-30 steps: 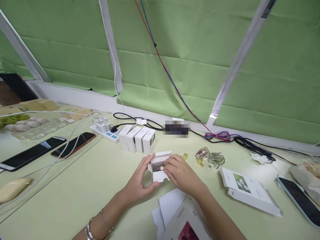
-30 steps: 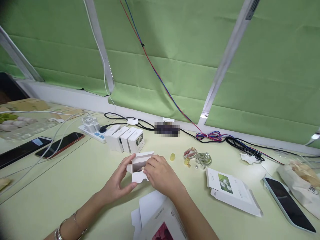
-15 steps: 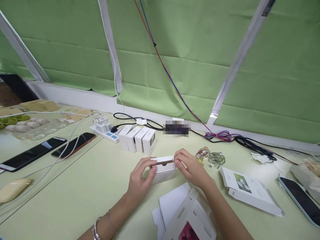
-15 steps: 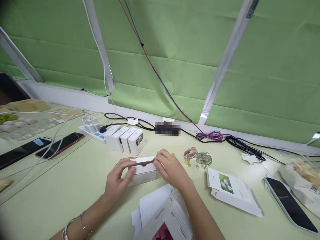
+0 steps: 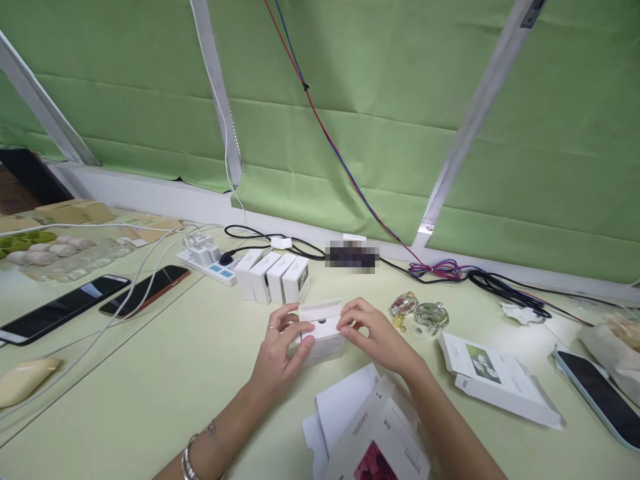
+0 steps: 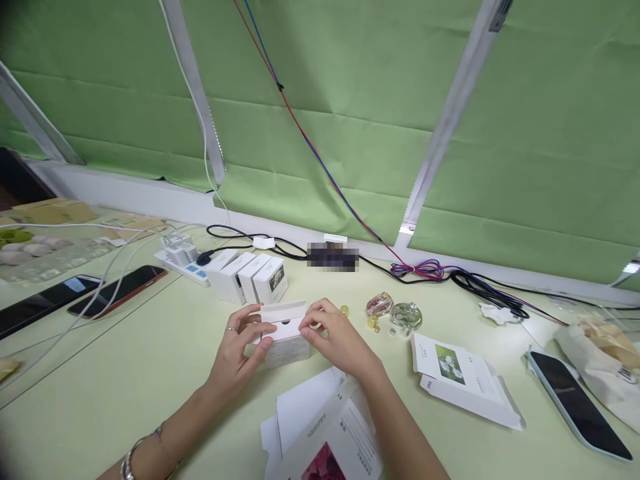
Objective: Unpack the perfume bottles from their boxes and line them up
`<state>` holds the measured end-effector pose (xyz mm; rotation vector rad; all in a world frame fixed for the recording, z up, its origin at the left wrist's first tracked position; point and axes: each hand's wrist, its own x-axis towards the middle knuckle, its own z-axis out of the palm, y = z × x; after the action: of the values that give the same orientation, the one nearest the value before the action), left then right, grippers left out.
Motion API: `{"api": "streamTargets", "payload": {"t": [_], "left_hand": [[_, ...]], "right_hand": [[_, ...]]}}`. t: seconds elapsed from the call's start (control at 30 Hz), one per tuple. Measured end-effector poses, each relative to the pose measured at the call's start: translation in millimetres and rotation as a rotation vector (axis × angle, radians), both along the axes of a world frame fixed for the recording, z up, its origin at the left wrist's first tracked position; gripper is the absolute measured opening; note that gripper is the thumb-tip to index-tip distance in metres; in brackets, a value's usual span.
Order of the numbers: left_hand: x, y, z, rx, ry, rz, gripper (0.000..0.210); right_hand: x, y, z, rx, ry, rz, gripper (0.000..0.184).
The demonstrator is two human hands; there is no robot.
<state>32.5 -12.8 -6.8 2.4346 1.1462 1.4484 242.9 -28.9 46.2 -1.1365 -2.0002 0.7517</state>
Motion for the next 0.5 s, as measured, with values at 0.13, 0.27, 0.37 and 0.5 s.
{"api": "streamTargets", "payload": {"t": [0.13, 0.27, 0.37, 0.5], "left_hand": [[1.1, 0.9, -11.0, 0.079, -0.097, 0.131, 0.032], [3.8, 3.2, -17.3, 0.157, -0.279, -0.036, 0.05], [6.1, 3.4, -13.7, 0.15, -0.3, -0.202, 0.05], [6.7, 1.6, -5.7, 0.119, -0.338, -0.213, 0.049]], "right_hand": [[-4.0, -0.3, -4.4, -0.026, -0.025, -0.029, 0.009], [-8.7, -0.8, -6.7, 0.043, -0.009, -0.011, 0.007], [-11.1, -2.1, -8.6, 0.03, 0.006, -0.079, 0.011], [-13.2, -2.7, -9.8, 0.021, 0.084, -0.12, 0.021]]}}
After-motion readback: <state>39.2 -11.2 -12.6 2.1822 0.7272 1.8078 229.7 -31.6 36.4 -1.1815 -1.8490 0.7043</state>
